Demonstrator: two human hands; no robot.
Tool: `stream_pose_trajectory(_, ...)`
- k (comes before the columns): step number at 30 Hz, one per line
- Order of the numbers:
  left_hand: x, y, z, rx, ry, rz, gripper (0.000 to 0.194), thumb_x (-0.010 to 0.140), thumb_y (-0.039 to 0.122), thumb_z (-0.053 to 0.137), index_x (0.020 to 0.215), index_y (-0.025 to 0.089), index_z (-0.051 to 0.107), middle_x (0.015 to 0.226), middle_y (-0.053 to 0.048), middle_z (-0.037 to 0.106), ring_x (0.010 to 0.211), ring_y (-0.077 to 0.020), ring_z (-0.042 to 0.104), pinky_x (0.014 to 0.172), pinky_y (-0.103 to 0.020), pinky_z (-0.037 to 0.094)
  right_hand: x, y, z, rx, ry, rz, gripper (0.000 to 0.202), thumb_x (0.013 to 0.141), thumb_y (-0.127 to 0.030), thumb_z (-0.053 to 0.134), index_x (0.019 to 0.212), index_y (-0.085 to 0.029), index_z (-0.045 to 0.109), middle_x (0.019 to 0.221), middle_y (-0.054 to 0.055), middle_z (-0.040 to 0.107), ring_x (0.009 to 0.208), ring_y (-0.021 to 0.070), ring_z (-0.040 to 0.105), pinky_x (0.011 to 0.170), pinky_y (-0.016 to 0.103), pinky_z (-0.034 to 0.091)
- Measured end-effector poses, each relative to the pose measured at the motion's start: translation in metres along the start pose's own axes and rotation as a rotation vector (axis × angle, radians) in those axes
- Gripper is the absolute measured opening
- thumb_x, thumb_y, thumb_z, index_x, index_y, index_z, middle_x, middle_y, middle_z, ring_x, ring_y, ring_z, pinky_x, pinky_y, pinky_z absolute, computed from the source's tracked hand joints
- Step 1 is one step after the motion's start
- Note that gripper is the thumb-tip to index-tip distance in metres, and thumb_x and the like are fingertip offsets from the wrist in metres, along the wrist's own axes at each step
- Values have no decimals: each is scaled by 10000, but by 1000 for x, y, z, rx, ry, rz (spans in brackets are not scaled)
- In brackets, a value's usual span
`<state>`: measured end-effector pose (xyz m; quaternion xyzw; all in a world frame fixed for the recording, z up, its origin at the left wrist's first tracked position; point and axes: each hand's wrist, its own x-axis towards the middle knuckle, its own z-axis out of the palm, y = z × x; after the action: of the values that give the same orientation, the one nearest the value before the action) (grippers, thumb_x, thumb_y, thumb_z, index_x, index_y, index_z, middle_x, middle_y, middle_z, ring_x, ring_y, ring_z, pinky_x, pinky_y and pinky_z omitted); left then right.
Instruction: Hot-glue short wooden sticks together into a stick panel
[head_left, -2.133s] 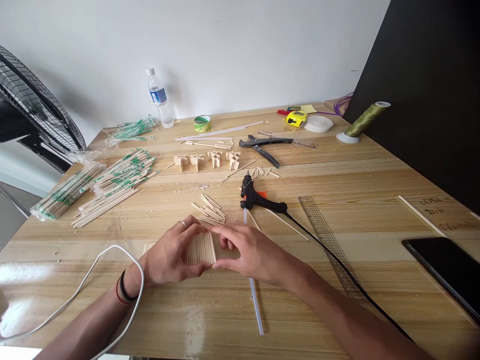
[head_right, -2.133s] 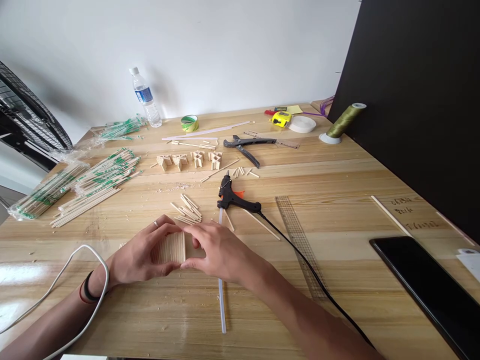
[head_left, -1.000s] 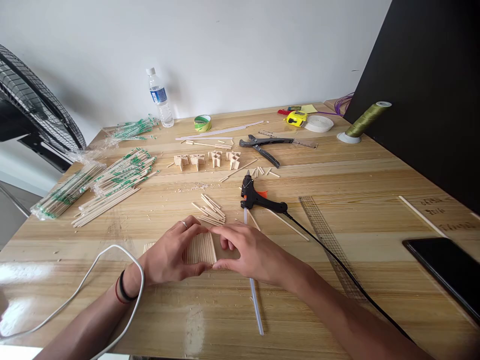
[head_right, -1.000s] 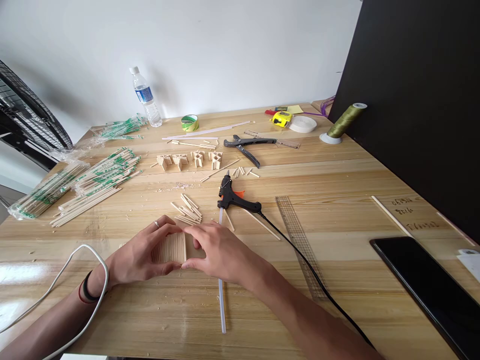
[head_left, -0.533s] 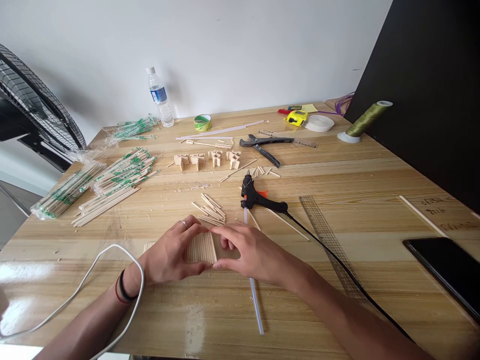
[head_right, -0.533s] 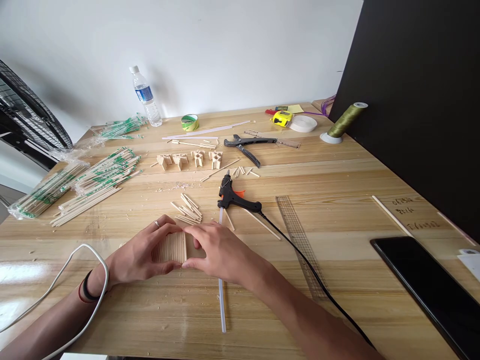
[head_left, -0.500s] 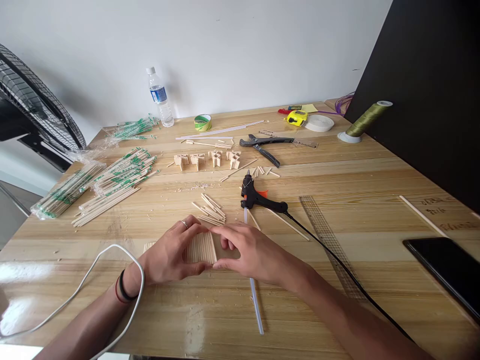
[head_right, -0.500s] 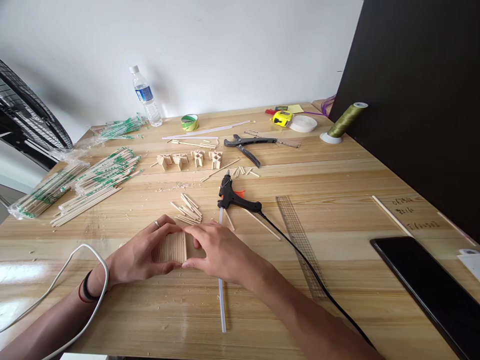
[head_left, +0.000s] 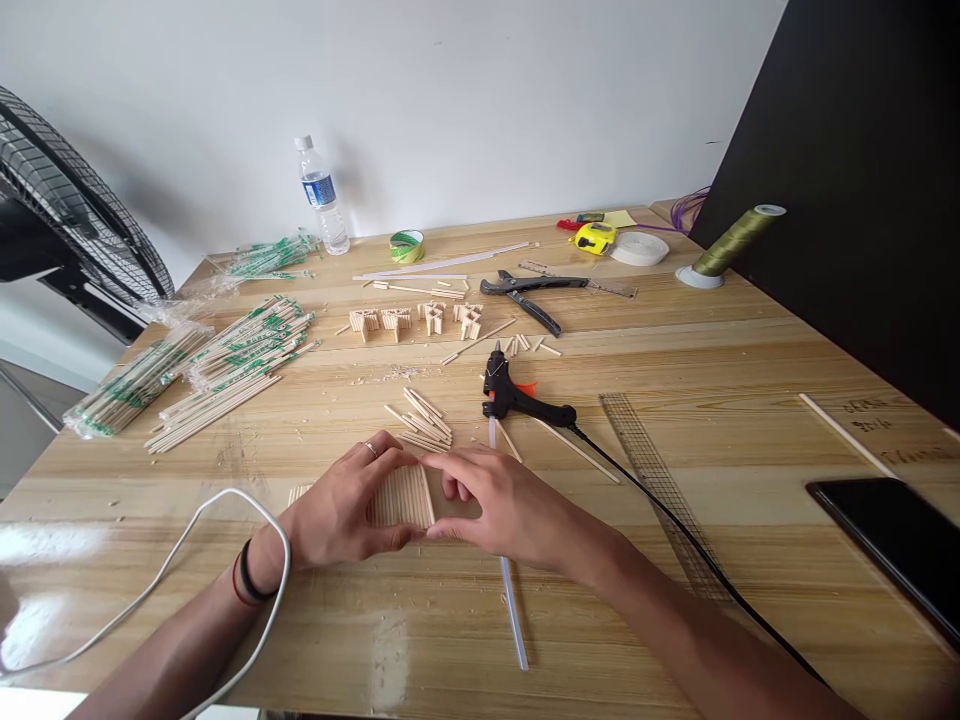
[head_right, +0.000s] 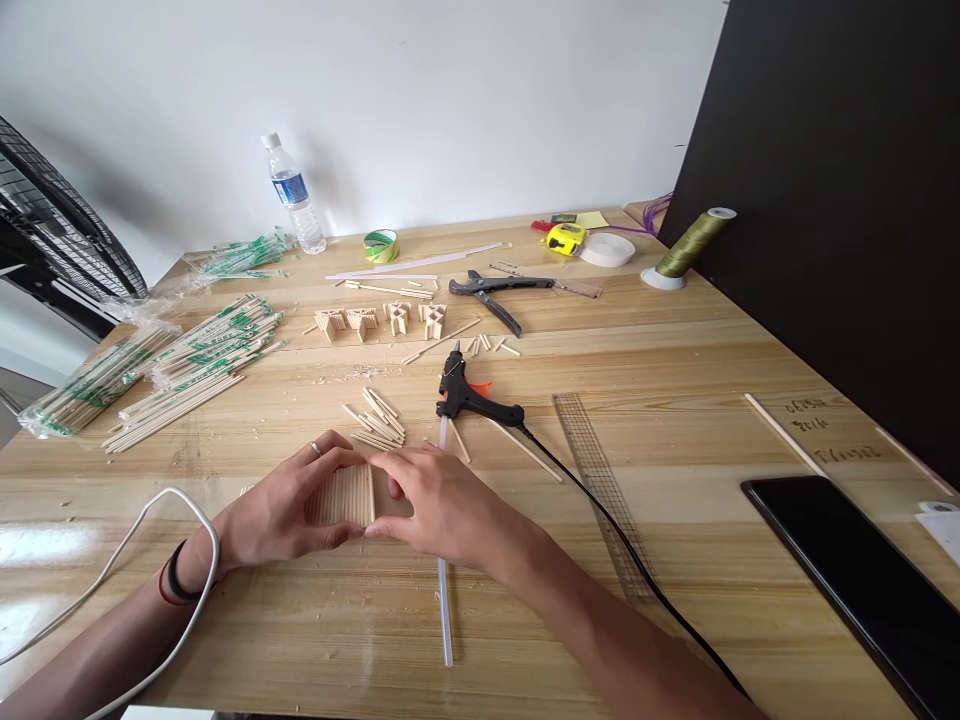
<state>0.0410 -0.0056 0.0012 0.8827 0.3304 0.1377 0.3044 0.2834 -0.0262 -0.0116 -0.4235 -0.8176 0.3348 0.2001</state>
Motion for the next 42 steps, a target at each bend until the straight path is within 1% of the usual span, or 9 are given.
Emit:
stream_pose_trajectory(7,0,-2,1,-2,-2,5,550,862,359,779,1331,209,533,1218,-110,567,1066,-282,611,959,-464,559,0,1,0,-4,-18,8,706,778,-299,923,1409,-191,625,885,19,689,823,202,636,769,325,517)
stream_pose_trajectory(11,-1,-1,1,-2,-2,-2,536,866,363,776,1324,209,543,1213,-109,568,1069,-282,615,956,-454,562,0,0,-1,-9,-21,13,687,785,-296,918,1399,-184,631,893,24,689,828,204,636,774,331,516)
stream_pose_trajectory(19,-1,-2,1,-1,2,3,554,857,349,783,1336,217,538,1223,-111,568,1077,-286,618,949,-456,571,0,1,0,3,5,-7,702,777,-292,919,1412,-227,627,873,10,686,809,193,632,755,314,504)
stream_pose_trajectory(23,-1,-2,1,5,-1,-1,549,857,350,784,1330,214,541,1215,-109,569,1070,-285,619,952,-460,571,0,0,0,3,-10,10,681,781,-279,917,1397,-205,635,882,16,686,827,200,637,771,318,505)
stream_pose_trajectory(27,-1,-1,1,-5,-2,-6,542,853,343,789,1317,205,546,1219,-108,568,1071,-284,618,957,-461,566,0,0,0,1,-20,10,719,779,-289,920,1424,-191,618,890,24,686,834,208,635,774,327,509)
stream_pose_trajectory(32,0,-1,1,-9,1,4,538,863,351,777,1328,207,547,1211,-109,570,1069,-285,614,950,-453,561,0,0,0,-3,-13,9,697,775,-284,923,1402,-194,632,878,15,683,821,199,632,772,320,511)
stream_pose_trajectory(36,0,-2,1,-13,1,7,541,860,341,778,1328,198,546,1214,-111,566,1074,-287,609,952,-454,554,0,0,0,-1,-13,3,707,784,-289,918,1420,-204,621,873,14,675,830,205,632,772,323,512)
stream_pose_trajectory(42,-1,-2,1,-16,-7,3,544,864,347,777,1333,200,545,1204,-108,562,1063,-281,606,944,-451,553,0,1,0,3,-21,8,710,782,-295,920,1418,-186,625,875,18,671,823,209,624,774,337,510)
